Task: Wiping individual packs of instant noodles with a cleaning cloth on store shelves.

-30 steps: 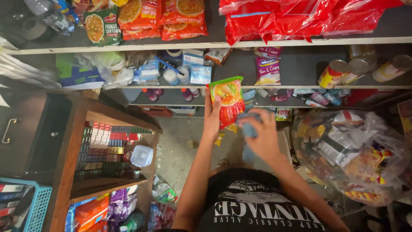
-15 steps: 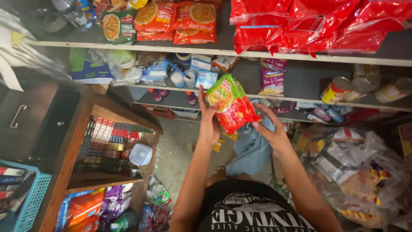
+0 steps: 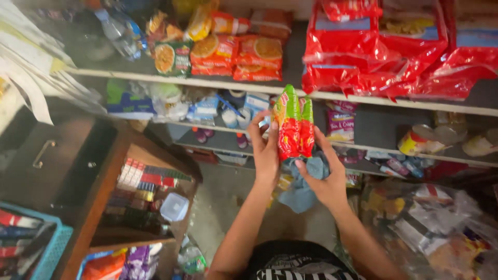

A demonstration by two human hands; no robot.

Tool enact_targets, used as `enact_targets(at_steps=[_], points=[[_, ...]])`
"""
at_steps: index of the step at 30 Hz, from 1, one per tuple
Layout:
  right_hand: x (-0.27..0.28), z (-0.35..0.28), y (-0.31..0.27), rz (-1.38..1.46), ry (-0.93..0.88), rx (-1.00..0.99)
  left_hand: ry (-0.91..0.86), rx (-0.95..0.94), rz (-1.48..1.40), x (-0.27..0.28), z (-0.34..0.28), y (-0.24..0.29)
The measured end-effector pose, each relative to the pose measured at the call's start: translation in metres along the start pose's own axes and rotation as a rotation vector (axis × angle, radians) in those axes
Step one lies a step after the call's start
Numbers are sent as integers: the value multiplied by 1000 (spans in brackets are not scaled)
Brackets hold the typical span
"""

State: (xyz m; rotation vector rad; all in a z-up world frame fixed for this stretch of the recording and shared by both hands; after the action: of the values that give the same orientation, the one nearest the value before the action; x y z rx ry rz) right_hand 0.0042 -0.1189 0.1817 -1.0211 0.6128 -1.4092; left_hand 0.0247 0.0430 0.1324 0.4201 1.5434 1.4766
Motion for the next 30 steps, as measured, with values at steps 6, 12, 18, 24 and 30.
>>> enact_targets(at_steps=[6, 12, 18, 24, 30], points=[[-46, 61, -65, -117, 150, 230, -261, -660, 357, 5, 56, 130], [-87, 150, -126, -141, 221, 372, -431, -843, 414, 3, 127, 232], [-104, 225, -143, -172, 218, 539, -497, -889, 481, -17, 195, 259], [-102, 263, -129, -188, 178, 391, -518, -991, 499, -34, 249, 234], [-100, 298, -125, -198, -62, 383, -392, -913, 687, -51, 272, 237]])
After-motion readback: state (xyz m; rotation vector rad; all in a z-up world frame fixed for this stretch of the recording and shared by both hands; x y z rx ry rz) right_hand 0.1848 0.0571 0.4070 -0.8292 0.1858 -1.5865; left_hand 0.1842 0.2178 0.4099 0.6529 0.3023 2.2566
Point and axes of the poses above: each hand's wrist, its own z-axis towards the middle knuckle, its own x-axis out of the back of the hand, y = z × x, the point moved 4 cm from there along z, towards the middle knuckle, and after that the axes turned 3 degrees about y, right-handed, at the moved point
